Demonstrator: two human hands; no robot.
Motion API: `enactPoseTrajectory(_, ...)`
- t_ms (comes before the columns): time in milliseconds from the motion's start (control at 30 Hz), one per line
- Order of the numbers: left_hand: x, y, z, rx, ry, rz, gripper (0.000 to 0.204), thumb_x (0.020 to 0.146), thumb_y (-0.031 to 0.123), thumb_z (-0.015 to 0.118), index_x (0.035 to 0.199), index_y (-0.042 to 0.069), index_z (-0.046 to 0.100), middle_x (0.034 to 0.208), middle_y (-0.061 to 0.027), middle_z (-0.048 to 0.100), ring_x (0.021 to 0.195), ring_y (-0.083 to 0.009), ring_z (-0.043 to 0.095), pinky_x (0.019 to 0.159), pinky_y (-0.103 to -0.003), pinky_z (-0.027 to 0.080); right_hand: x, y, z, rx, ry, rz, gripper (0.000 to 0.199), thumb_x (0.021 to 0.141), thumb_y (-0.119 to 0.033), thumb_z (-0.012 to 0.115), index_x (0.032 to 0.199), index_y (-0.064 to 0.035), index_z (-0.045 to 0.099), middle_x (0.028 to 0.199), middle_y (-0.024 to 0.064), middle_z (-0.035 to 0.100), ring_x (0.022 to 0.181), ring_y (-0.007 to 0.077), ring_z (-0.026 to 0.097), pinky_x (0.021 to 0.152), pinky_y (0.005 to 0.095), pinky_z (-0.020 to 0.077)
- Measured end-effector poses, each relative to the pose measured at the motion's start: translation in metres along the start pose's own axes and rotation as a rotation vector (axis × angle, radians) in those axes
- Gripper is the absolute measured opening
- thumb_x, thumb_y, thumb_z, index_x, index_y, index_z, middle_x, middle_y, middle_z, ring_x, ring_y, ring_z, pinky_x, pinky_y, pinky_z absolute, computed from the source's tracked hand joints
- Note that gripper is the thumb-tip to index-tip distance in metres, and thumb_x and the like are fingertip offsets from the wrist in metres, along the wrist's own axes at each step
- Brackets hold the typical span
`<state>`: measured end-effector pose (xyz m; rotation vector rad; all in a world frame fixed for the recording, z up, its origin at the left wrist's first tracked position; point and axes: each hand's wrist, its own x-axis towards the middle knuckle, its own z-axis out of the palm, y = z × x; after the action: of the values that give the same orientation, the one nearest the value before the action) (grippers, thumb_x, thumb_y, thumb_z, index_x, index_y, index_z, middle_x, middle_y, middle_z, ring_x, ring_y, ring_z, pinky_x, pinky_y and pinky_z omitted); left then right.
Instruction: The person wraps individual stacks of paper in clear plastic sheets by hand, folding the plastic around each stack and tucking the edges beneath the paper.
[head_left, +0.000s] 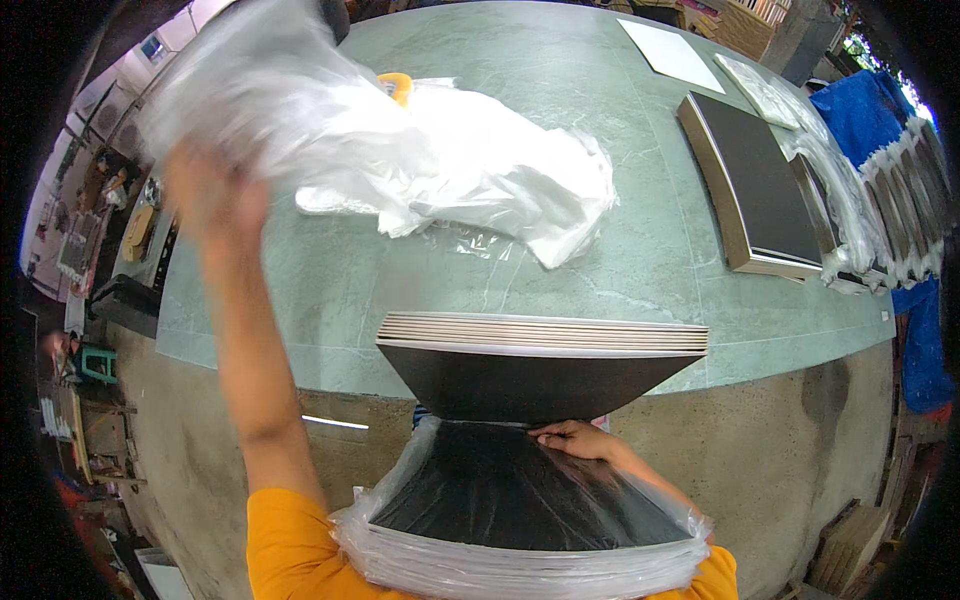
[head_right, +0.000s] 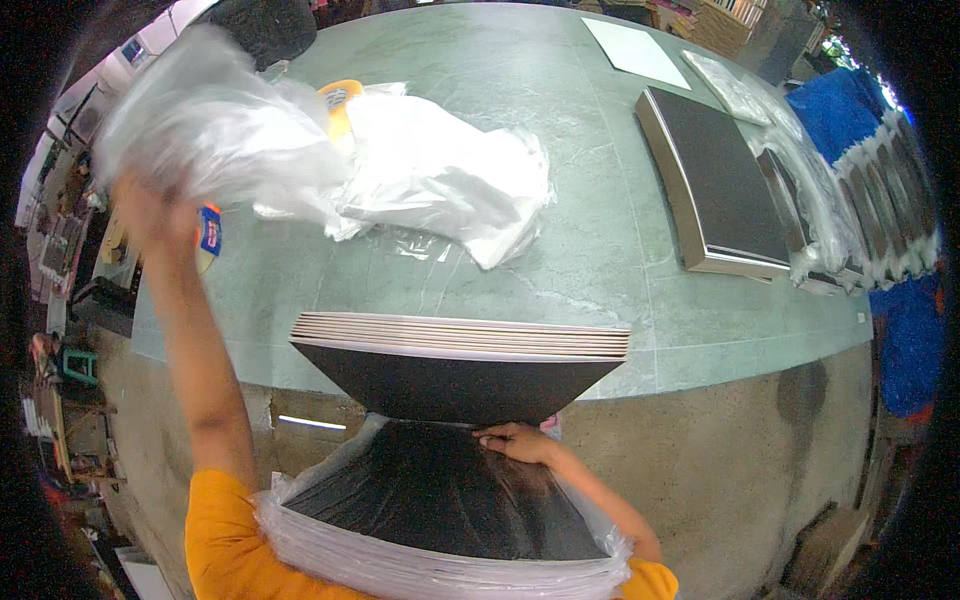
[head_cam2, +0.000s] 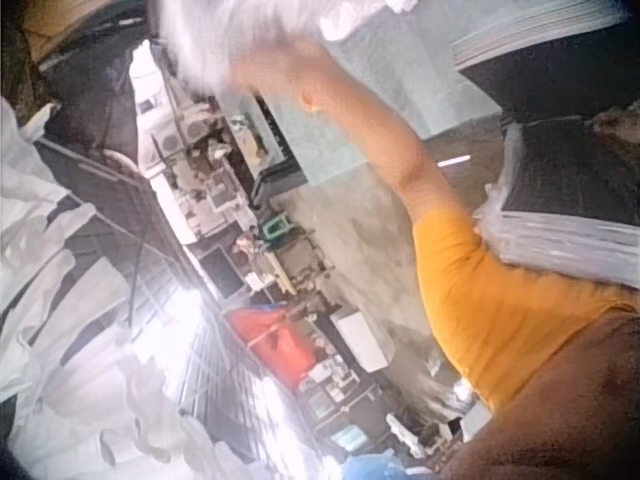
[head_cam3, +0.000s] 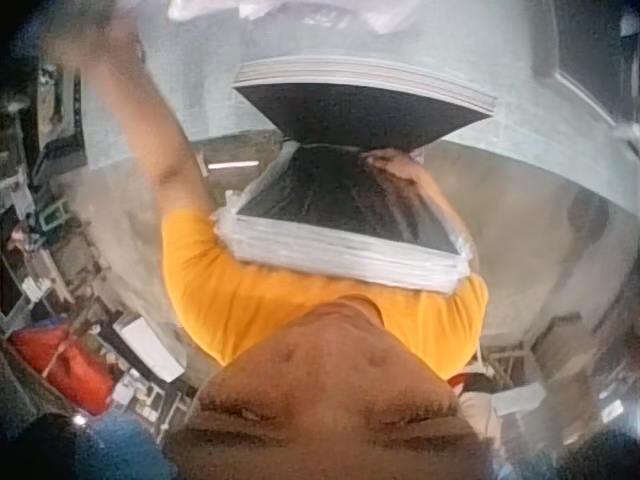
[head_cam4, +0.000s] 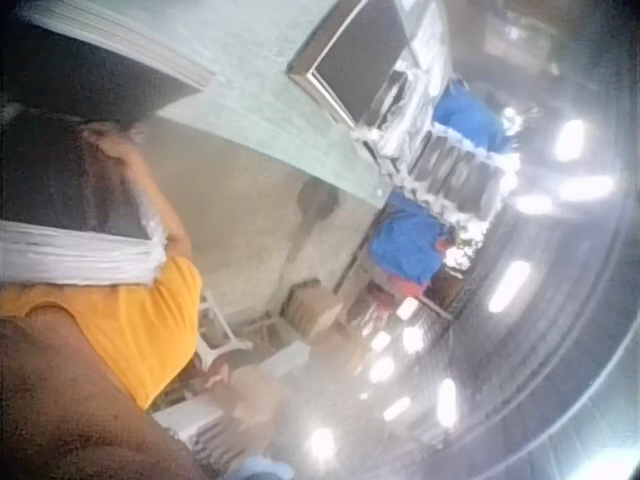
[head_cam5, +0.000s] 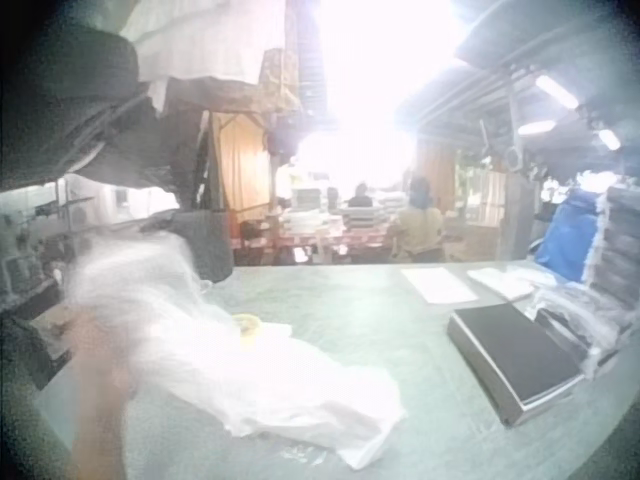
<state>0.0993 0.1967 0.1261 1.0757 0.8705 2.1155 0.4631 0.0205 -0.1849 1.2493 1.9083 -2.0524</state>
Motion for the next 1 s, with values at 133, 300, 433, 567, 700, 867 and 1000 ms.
enactPoseTrajectory(133,-0.129,0.032,-0.032,-0.026,-0.074,0.407,0.040,0.085,0.034,0.042,0.114,0.006,0.044,0.113,-0.0114,0.047,0.104,-0.0221,0.046,0.089,-0.036,0.039,0.002,-0.006,0.000,-0.084,-0.033,-0.022,0.037,0.085,-0.037,0.045,0.115,-0.0175,0.052,0.111,0.0107,0.055,0.105,0.0273,0.050,0.090,0.0325,0.0360)
enactPoseTrajectory(300,-0.242,-0.031,-0.118,1.266,-1.913,-0.140,0.027,0.080,0.025,0.048,0.099,0.007,0.052,0.088,-0.0117,0.056,0.081,-0.0268,0.055,0.072,-0.035,0.045,-0.025,-0.070,-0.020,-0.322,-0.206,-0.268,0.043,0.085,-0.035,0.047,0.118,-0.0061,0.048,0.116,0.0134,0.050,0.105,0.0265,0.049,0.091,0.0331,0.0357)
enactPoseTrajectory(433,-0.240,-0.029,-0.087,1.025,-1.953,-0.362,0.023,0.077,0.020,0.050,0.095,0.006,0.056,0.081,-0.0082,0.060,0.072,-0.0256,0.059,0.064,-0.033,0.047,-0.056,-0.171,-0.027,-0.034,0.132,-0.794,0.064,0.073,-0.031,0.064,0.124,-0.0019,0.037,0.118,0.0179,0.047,0.108,0.0313,0.046,0.091,0.0355,0.0354)
enactPoseTrajectory(567,-0.189,0.005,-0.007,0.623,-1.526,-0.611,0.026,0.076,0.017,0.049,0.096,0.003,0.055,0.085,-0.0032,0.060,0.074,-0.0199,0.058,0.063,-0.032,0.047,-0.054,-0.200,-0.012,-0.073,0.143,-0.698,0.084,0.063,-0.024,0.073,0.129,-0.0028,0.025,0.114,0.0185,0.049,0.107,0.0315,0.047,0.091,0.0380,0.0350)
enactPoseTrajectory(700,-0.186,0.018,0.003,0.250,-0.174,-0.786,0.030,0.078,0.018,0.052,0.104,0.002,0.051,0.097,-0.0080,0.056,0.085,-0.0159,0.056,0.072,-0.030,0.045,-0.068,-0.179,-0.023,0.569,-0.046,-0.540,0.048,0.071,-0.020,0.068,0.109,0.0010,0.048,0.097,0.0052,0.057,0.087,0.0125,0.053,0.078,0.0250,0.0409)
enactPoseTrajectory(867,-0.192,0.001,-0.017,0.379,-0.239,-0.693,0.034,0.080,0.020,0.051,0.109,0.001,0.046,0.100,-0.0085,0.054,0.090,-0.0174,0.054,0.077,-0.031,0.043,-0.077,-0.181,-0.024,0.704,0.095,-0.680,0.034,0.073,-0.010,0.066,0.102,0.0029,0.052,0.092,0.0058,0.058,0.081,0.0081,0.054,0.071,0.0206,0.0421)
enactPoseTrajectory(1000,-0.187,0.009,-0.013,0.363,-0.294,-0.701,0.026,0.080,0.014,0.050,0.102,0.000,0.050,0.089,-0.0050,0.054,0.078,-0.0129,0.051,0.067,-0.025,0.041,-0.076,-0.176,-0.024,0.528,0.369,-0.609,0.019,0.073,-0.012,0.067,0.085,0.0008,0.059,0.076,0.0026,0.060,0.066,0.0051,0.054,0.058,0.0182,0.0423)
